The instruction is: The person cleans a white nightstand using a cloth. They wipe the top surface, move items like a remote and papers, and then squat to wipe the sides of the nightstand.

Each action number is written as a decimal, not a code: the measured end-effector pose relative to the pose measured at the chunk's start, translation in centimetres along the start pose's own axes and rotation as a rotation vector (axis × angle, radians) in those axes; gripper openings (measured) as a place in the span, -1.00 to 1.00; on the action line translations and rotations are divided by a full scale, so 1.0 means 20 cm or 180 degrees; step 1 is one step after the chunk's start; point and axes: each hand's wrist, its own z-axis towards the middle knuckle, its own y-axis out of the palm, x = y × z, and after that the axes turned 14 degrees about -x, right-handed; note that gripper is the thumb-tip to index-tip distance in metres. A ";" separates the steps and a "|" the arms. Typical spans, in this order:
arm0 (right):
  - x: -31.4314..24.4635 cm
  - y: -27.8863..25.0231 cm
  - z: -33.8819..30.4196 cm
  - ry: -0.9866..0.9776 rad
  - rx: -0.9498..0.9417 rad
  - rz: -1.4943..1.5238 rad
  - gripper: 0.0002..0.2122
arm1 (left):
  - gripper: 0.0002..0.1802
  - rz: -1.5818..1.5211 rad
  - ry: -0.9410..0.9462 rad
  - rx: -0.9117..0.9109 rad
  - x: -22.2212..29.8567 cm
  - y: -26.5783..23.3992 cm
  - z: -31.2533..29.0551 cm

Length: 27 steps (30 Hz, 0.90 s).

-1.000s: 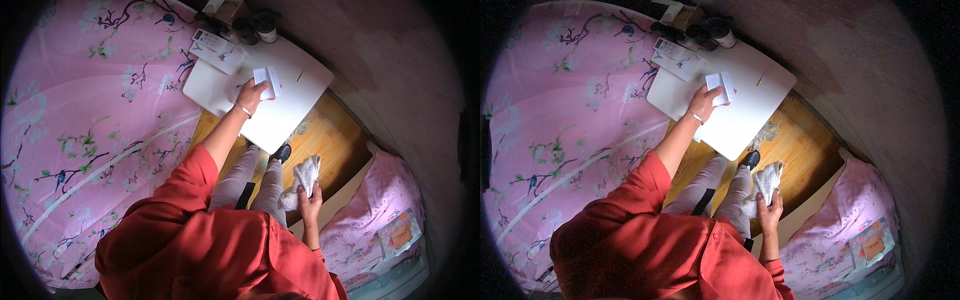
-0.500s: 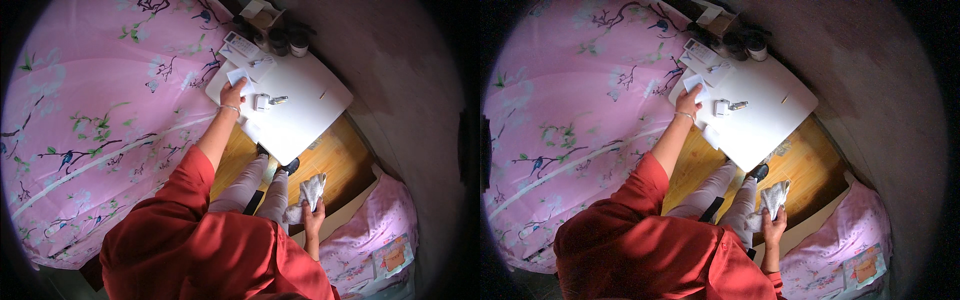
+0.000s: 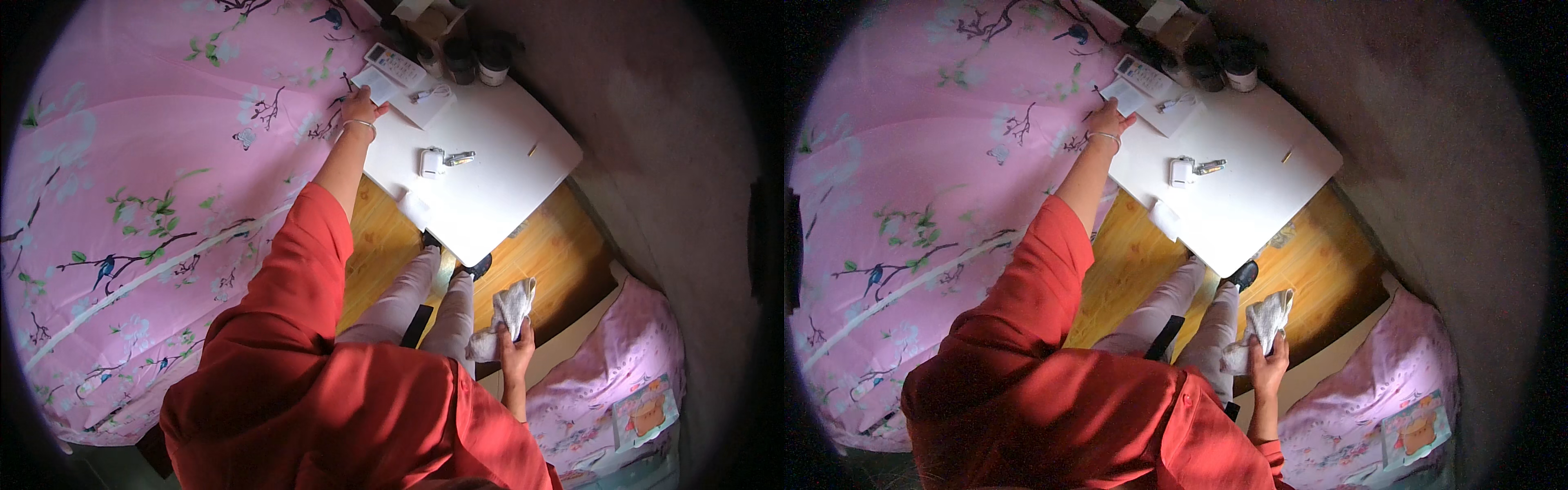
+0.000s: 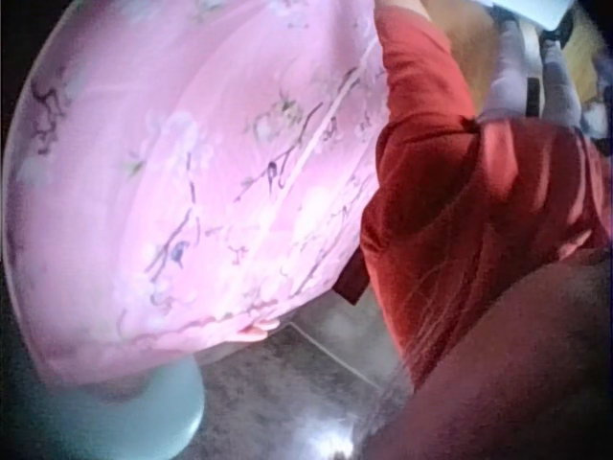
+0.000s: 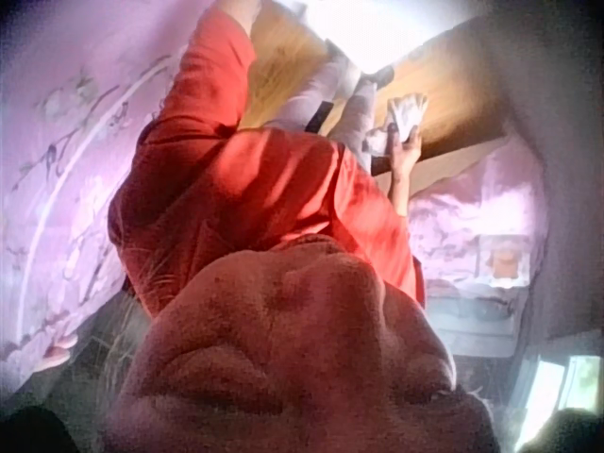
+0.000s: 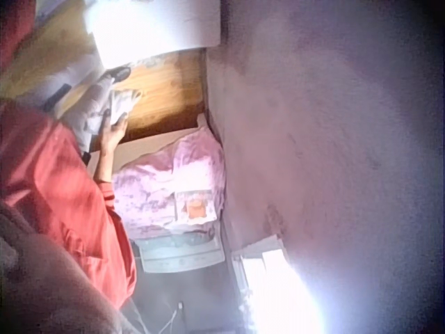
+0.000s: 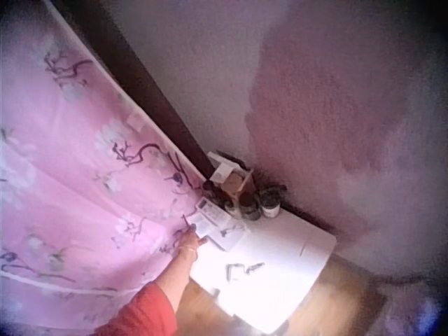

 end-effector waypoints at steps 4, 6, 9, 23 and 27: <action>0.01 0.01 0.00 0.0035 0.0023 0.0041 -0.61 | -0.61 0.1033 -0.0116 0.0269 0.03 0.08 -0.06; 0.02 0.01 0.00 -0.0030 -0.0008 0.0018 -0.60 | -0.58 0.1576 0.0058 0.0511 0.01 0.02 -0.03; 0.03 0.02 0.00 -0.0062 -0.0056 -0.0073 -0.59 | -0.55 0.2312 0.0691 0.0660 -0.08 -0.08 0.13; 0.00 0.05 -0.03 0.0087 0.0006 -0.0163 -0.59 | -0.54 0.3858 0.1294 -0.0218 -0.25 0.02 -0.57; 0.00 0.06 -0.04 0.0004 0.0002 -0.0190 -0.59 | -0.18 0.5009 0.0232 -0.1115 -0.26 0.20 -0.71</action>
